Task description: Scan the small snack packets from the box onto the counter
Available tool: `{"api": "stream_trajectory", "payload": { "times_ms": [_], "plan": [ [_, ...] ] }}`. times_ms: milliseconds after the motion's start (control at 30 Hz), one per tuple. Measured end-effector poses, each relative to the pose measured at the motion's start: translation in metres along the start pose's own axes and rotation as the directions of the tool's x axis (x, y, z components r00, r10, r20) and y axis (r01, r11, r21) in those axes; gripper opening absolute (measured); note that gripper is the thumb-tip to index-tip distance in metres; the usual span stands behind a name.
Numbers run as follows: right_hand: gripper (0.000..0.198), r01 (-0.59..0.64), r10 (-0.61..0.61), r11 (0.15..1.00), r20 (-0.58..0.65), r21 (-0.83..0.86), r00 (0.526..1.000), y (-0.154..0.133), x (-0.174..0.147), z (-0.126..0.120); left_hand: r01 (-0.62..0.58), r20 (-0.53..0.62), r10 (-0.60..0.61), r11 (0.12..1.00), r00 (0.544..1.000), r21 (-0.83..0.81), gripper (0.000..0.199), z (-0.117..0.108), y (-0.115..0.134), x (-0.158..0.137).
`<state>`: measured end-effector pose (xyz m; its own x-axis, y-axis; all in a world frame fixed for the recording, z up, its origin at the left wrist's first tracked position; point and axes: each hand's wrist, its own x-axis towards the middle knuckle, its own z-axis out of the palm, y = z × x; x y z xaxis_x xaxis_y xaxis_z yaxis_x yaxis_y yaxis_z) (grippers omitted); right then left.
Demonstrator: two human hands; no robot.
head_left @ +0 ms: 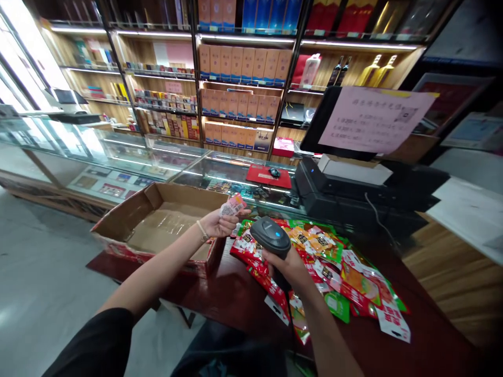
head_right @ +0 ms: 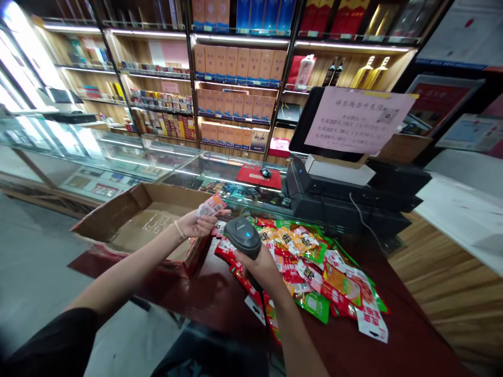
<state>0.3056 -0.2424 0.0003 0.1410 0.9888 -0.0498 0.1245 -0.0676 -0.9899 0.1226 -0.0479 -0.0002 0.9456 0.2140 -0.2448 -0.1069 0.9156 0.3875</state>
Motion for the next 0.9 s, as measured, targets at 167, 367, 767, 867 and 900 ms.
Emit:
{"api": "stream_trajectory", "payload": {
  "times_ms": [167,367,767,867,900],
  "plan": [
    [0.030,-0.012,0.012,0.999,-0.024,0.030,1.000,0.005,-0.002,-0.005,0.007,-0.020,-0.007,1.000,1.000,0.005,0.041,0.002,-0.002,0.006],
    [0.028,0.005,0.003,0.995,-0.081,0.098,0.997,0.010,-0.006,-0.023,-0.006,-0.171,0.059,0.956,0.983,0.293,0.019,0.003,-0.005,0.028],
    [0.028,0.029,0.015,0.984,-0.243,0.178,0.970,0.035,-0.023,-0.067,0.476,-0.452,0.347,0.018,0.822,0.879,0.027,-0.026,-0.032,0.114],
    [0.029,0.036,0.007,0.987,-0.265,0.159,0.964,0.040,-0.025,-0.070,0.449,-0.343,0.360,-0.269,0.868,0.852,0.035,-0.030,-0.030,0.119],
    [0.029,0.028,0.014,0.988,-0.274,0.151,0.962,0.042,-0.025,-0.070,0.430,-0.292,0.374,-0.365,0.880,0.826,0.036,-0.030,-0.029,0.118]
  ]
}}
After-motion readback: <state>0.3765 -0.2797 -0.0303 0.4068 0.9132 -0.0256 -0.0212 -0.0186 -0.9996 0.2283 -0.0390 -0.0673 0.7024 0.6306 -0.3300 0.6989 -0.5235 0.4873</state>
